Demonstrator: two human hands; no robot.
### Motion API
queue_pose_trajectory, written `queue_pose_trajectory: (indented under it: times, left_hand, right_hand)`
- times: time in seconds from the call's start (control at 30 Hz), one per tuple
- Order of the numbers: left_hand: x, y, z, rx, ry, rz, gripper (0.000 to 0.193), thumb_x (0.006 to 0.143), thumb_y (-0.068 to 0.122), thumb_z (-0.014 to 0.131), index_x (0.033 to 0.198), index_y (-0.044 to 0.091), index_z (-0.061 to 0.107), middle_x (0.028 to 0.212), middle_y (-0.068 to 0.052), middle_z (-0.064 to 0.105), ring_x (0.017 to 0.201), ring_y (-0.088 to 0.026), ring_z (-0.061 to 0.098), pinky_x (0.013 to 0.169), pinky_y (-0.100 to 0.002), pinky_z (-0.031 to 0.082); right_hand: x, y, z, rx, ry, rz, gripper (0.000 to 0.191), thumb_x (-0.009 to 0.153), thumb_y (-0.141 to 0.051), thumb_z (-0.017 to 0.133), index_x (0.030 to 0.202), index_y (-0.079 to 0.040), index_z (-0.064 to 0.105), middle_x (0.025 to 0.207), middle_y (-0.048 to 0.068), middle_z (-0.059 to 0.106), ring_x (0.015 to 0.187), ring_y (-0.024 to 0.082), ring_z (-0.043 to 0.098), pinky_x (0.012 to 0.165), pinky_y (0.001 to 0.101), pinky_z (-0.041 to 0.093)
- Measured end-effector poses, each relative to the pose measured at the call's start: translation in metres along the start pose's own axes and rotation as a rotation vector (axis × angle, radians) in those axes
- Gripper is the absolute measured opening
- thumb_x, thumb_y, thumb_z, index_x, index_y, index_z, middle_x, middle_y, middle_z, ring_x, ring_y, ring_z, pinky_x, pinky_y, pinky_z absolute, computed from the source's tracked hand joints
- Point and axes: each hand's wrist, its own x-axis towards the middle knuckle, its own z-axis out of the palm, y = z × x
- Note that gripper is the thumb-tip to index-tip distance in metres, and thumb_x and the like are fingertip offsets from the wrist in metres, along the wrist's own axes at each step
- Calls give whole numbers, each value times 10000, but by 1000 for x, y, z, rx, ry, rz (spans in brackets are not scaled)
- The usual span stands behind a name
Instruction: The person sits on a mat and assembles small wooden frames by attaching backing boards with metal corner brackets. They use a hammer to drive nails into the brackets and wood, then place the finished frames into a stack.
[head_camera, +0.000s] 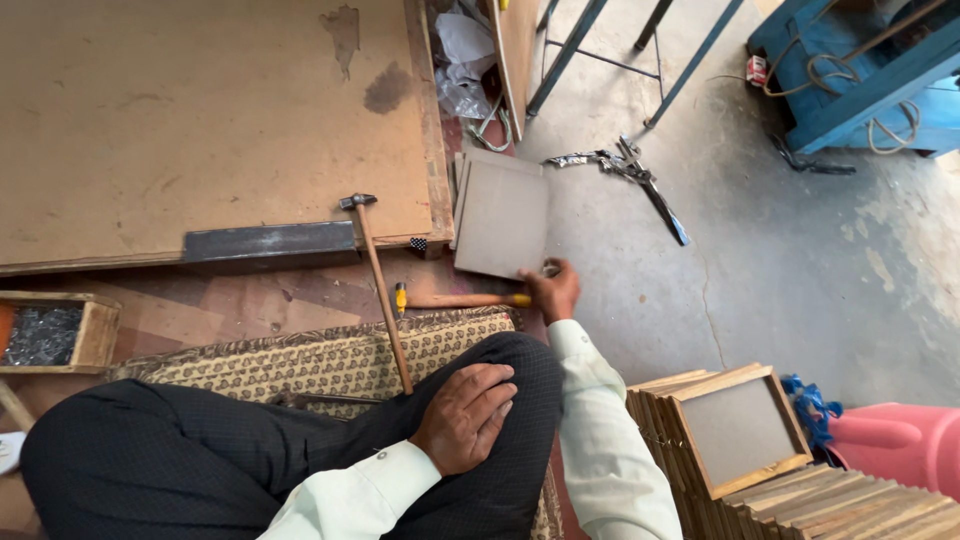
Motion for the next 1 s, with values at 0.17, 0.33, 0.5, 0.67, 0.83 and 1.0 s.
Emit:
queue_pose_trajectory:
  times: [0.17,0.33,0.5,0.67,0.83,1.0]
  left_hand:
    - [1,0,1,5,-3,8,203,970,98,687,1158,21,687,1294,-125,657,1207,-314,632,1051,-421,521]
    - [1,-1,3,12,-4,0,201,973,112,689,1155,26,692,1294,-124,657,1207,-312,630,1046,-417,521]
    - [-1,-2,5,14,1,6,203,972,106,682,1159,30,690,1297,-120,657,1212,-307,633,1057,-417,520]
    - [-3,-2,5,15,8,2,200,971,110,685,1155,33,691,1295,-116,661,1209,-308,635,1053,-412,521]
    - [-3,-3,4,11,23,1,198,973,112,686,1153,32,687,1292,-118,663,1203,-314,636,1055,-418,521]
    - [3,1,-2,-80,33,-71,214,975,116,688,1163,15,670,1272,-128,665,1190,-322,643,1049,-429,526]
  right_hand:
    - [-8,6,1,259,-2,6,530,722,-54,886,1204,44,689,870,141,725,683,202,678,608,334,567]
    - [5,9,-8,541,-57,63,423,829,-40,806,1195,105,651,814,161,727,609,222,664,503,319,527]
    - [-1,9,-13,-65,255,-224,302,794,-108,874,1048,41,804,842,127,757,716,168,710,660,282,525]
    - [-2,0,-16,286,176,-139,253,811,-88,805,1021,46,756,858,123,734,722,208,686,646,336,552]
    - [1,-17,-34,854,-92,207,146,928,-55,718,1032,41,681,900,118,696,758,230,680,720,367,594]
    - [-27,-67,-67,1120,-384,139,98,1000,-46,659,1080,-1,624,940,97,673,823,240,691,782,383,616]
